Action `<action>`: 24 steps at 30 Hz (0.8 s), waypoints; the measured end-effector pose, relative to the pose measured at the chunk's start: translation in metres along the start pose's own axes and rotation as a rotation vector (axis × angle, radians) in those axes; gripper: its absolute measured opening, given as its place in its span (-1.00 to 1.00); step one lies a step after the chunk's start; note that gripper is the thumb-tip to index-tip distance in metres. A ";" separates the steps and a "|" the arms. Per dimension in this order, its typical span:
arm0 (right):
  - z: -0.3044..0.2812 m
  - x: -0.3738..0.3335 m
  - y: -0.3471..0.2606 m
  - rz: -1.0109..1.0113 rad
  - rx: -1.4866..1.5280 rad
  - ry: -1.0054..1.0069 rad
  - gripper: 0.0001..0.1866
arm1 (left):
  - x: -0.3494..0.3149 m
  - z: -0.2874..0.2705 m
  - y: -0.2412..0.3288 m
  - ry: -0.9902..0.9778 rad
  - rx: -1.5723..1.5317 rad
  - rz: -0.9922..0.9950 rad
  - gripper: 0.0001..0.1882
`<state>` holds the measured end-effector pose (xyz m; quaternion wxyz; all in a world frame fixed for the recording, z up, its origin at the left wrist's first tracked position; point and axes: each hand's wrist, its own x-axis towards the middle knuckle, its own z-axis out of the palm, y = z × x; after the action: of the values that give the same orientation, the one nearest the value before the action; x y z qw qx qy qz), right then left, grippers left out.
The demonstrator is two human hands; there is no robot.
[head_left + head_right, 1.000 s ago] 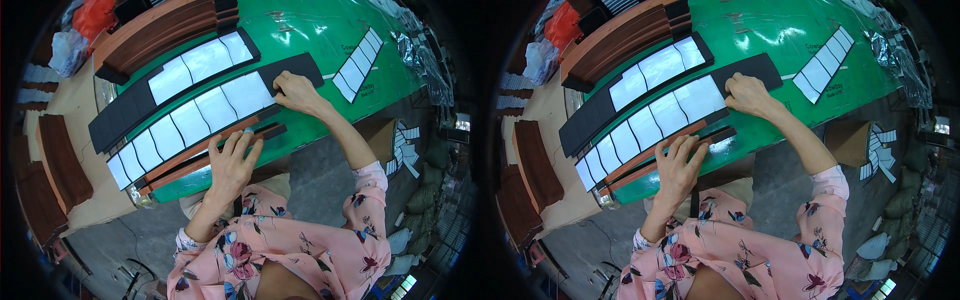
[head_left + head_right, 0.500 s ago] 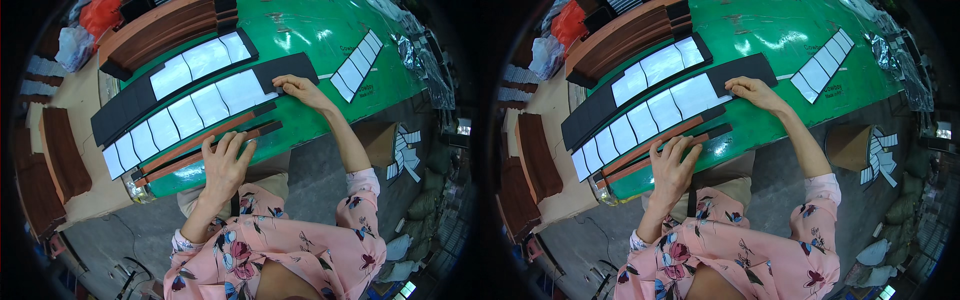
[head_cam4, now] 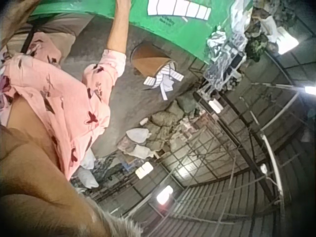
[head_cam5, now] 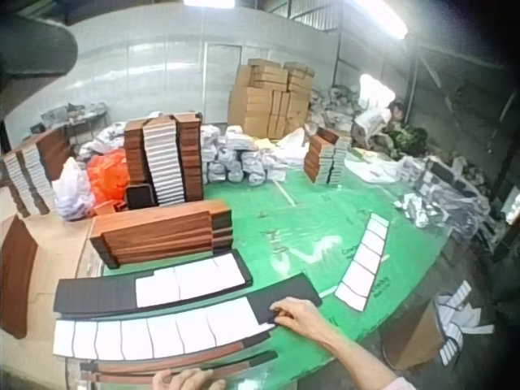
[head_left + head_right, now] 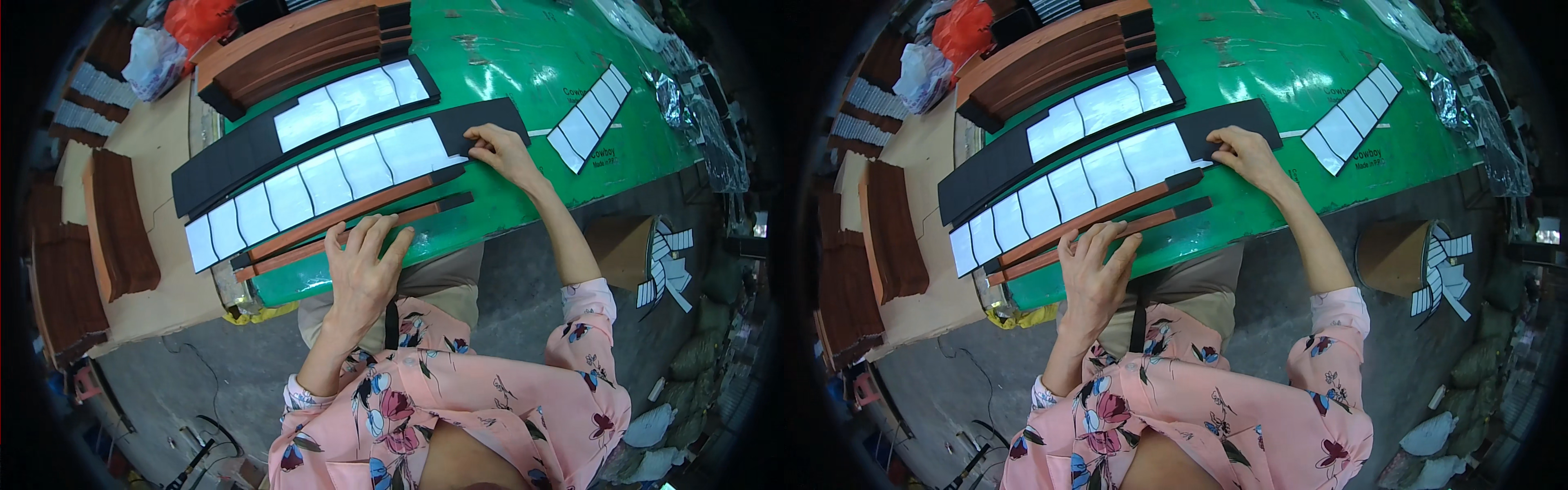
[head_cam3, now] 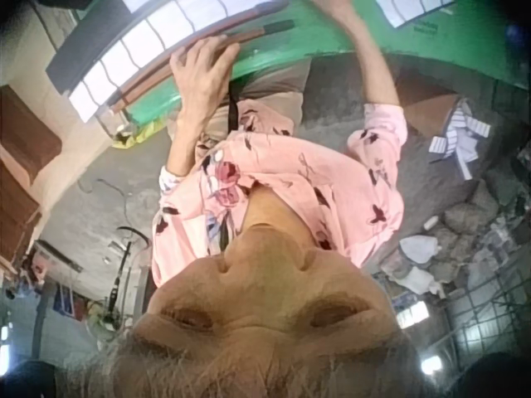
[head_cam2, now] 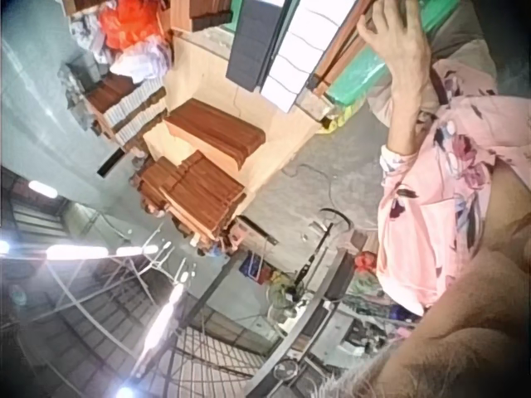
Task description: Applying small adhesive black pads to the ends of wood-textured L-shaped furniture components.
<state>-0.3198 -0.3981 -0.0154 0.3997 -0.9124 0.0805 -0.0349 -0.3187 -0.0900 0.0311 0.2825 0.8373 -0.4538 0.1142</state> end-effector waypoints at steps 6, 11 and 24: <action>0.013 -0.001 0.000 -0.239 -0.146 -0.012 -0.63 | -0.018 -0.019 0.000 0.057 0.012 -0.026 -0.60; 0.001 -0.005 0.040 0.024 0.208 -0.043 -0.59 | -0.027 -0.020 0.002 0.105 -0.066 0.022 -0.66; 0.029 -0.043 -0.104 -0.300 0.876 0.010 -0.65 | -0.104 -0.059 -0.030 0.314 -0.252 -0.337 -0.71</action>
<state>-0.3458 -0.3007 0.0415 0.7377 -0.6589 -0.0727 -0.1276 -0.3482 0.0290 0.0213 0.4665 0.8315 -0.2690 0.1367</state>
